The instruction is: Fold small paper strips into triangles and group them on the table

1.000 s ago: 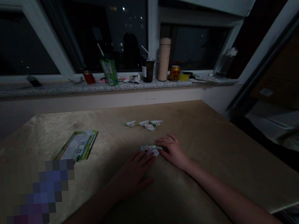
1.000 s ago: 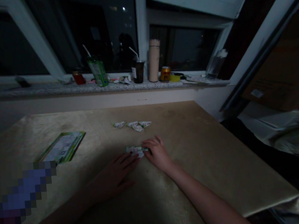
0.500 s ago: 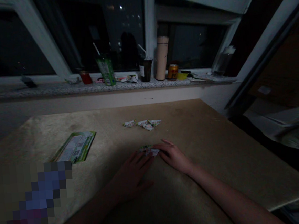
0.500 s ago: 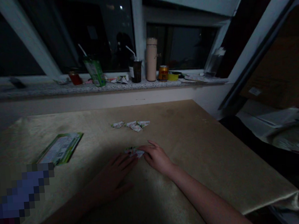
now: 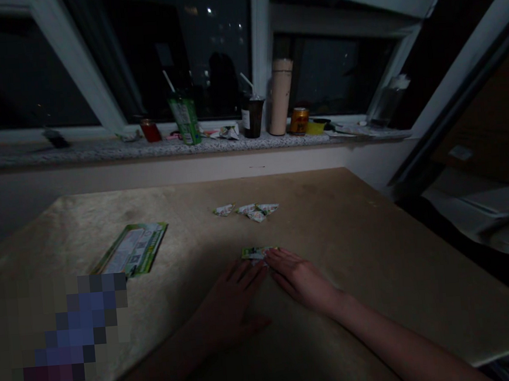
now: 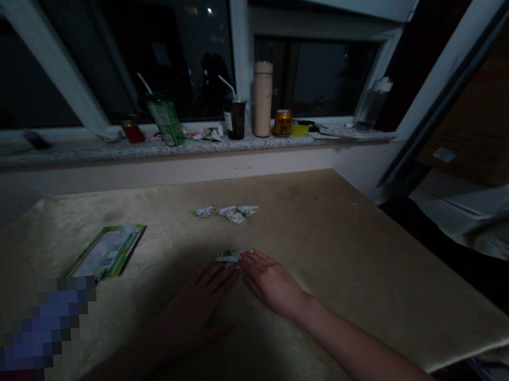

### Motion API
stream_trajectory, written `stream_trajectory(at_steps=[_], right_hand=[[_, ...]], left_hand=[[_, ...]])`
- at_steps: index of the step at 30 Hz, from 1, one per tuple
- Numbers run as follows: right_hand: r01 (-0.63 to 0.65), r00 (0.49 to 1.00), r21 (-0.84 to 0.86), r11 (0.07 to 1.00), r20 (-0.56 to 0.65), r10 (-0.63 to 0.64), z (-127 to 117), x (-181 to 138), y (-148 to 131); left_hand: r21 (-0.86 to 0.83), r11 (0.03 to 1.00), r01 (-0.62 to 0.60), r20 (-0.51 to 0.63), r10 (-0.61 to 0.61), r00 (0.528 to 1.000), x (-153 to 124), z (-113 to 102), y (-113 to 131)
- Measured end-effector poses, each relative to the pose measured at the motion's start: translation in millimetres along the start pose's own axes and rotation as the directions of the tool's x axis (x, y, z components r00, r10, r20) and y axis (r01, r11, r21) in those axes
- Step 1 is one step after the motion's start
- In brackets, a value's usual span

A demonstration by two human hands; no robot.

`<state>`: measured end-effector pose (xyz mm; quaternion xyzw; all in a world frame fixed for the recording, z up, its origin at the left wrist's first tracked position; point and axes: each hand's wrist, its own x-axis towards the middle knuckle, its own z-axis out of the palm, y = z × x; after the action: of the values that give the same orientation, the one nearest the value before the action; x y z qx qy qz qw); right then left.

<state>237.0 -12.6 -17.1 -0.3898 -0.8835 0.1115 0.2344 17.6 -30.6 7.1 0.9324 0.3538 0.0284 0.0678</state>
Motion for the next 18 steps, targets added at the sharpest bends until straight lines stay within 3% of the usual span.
stream_trajectory(at_steps=[10,18], right_hand=[[0.010,1.000,0.057,0.998,-0.003,-0.010,-3.6,-0.3,0.0],[0.039,0.999,0.055,0.998,0.008,-0.039,-2.0,-0.9,2.1]], left_hand=[[0.009,0.999,-0.038,-0.091,0.038,0.995,-2.2,7.3,-3.5],[-0.052,0.996,-0.070,-0.031,0.069,0.997,6.0,6.1,-12.2]])
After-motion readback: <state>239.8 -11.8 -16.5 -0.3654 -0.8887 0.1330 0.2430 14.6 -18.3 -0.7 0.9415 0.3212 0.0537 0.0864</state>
